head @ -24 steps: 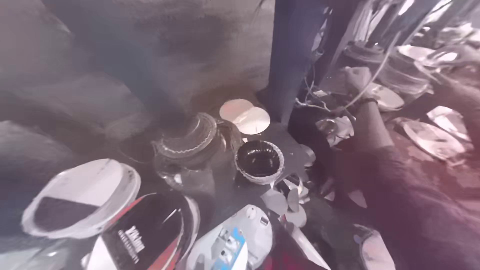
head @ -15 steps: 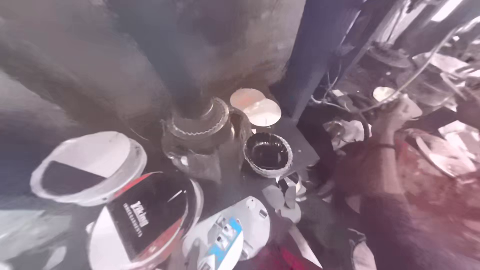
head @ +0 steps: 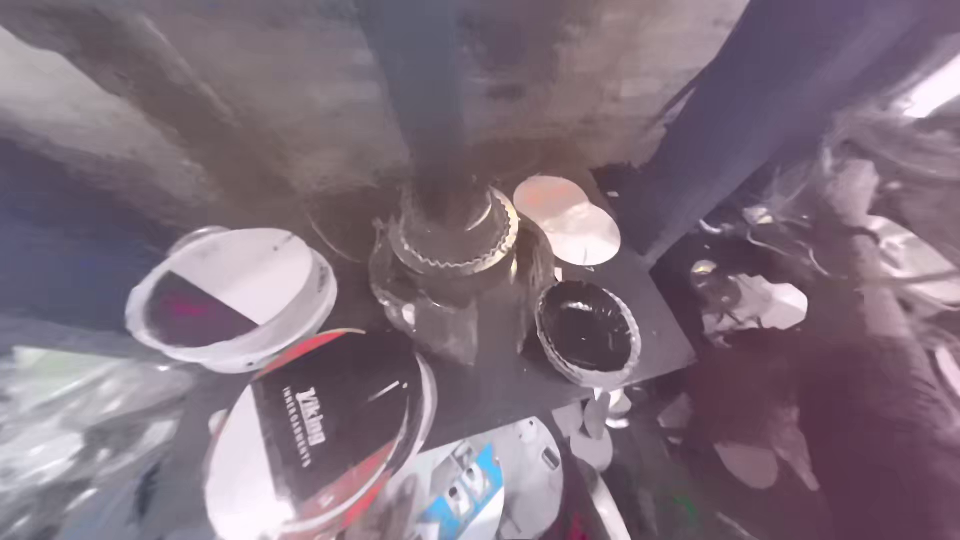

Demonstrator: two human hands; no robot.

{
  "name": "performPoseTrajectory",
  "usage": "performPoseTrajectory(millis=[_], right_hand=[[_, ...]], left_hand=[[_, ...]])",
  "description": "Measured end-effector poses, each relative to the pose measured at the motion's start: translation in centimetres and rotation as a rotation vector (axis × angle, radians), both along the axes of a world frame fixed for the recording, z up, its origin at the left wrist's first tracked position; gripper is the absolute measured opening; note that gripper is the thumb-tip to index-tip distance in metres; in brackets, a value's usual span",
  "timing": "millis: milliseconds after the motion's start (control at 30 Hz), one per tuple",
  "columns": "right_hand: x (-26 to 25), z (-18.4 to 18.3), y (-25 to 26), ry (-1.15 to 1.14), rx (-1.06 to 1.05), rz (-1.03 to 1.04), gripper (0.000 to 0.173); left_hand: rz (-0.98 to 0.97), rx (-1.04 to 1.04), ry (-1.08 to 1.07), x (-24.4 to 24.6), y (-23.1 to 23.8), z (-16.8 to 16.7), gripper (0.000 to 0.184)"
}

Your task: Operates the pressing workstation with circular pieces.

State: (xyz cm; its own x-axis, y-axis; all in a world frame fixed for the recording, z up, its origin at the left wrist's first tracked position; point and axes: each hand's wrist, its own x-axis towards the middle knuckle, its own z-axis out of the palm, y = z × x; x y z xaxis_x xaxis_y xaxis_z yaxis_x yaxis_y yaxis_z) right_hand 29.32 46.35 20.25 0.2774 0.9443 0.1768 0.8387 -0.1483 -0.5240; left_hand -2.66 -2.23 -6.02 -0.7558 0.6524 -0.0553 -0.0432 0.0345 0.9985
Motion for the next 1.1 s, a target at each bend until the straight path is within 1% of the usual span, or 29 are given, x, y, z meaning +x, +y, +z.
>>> performPoseTrajectory(millis=[33,100,200,267,367,433,600,733,900,1100], right_hand=[[-0.6,-0.2,0.8,-0.059,-0.033,-0.054,0.059],[-0.9,-0.9,1.1,-0.097,-0.085,-0.108,0.059],[-0.6,-0.3,0.4,-0.023,-0.125,-0.036,0.054],[-0.9,-0.1,-0.1,-0.01,-0.101,0.011,0.05],[-2.0,0.3,-1.0,-0.065,-0.123,-0.021,0.049],[-2.7,0.5,-1.7,-0.095,-0.128,-0.025,0.048],[-3.3,1.1,-2.6,-0.078,-0.122,-0.042,0.049],[-3.5,1.3,-2.9,-0.051,-0.113,-0.033,0.047],[-3.7,1.4,-3.4,-0.03,-0.116,-0.016,0.053],[-4.0,1.6,-3.8,-0.007,-0.104,-0.016,0.05]], left_hand=[[0.01,0.007,-0.006,0.1,0.3,0.1,0.021],[0.037,-0.051,0.01,0.5,0.7,1.3,0.021],[0.022,-0.015,-0.013,0.6,1.0,1.3,0.02],[0.016,0.0,-0.052,0.6,0.8,1.6,0.023],[0.049,-0.058,-0.068,0.8,0.7,2.3,0.02],[0.061,-0.034,-0.065,0.8,0.5,1.8,0.022],[0.067,-0.019,-0.072,1.0,0.7,2.0,0.023],[0.066,-0.018,-0.071,1.0,0.7,2.2,0.029],[0.064,-0.001,-0.052,1.0,0.6,2.0,0.029],[0.072,-0.016,-0.023,0.8,0.6,1.7,0.031]])
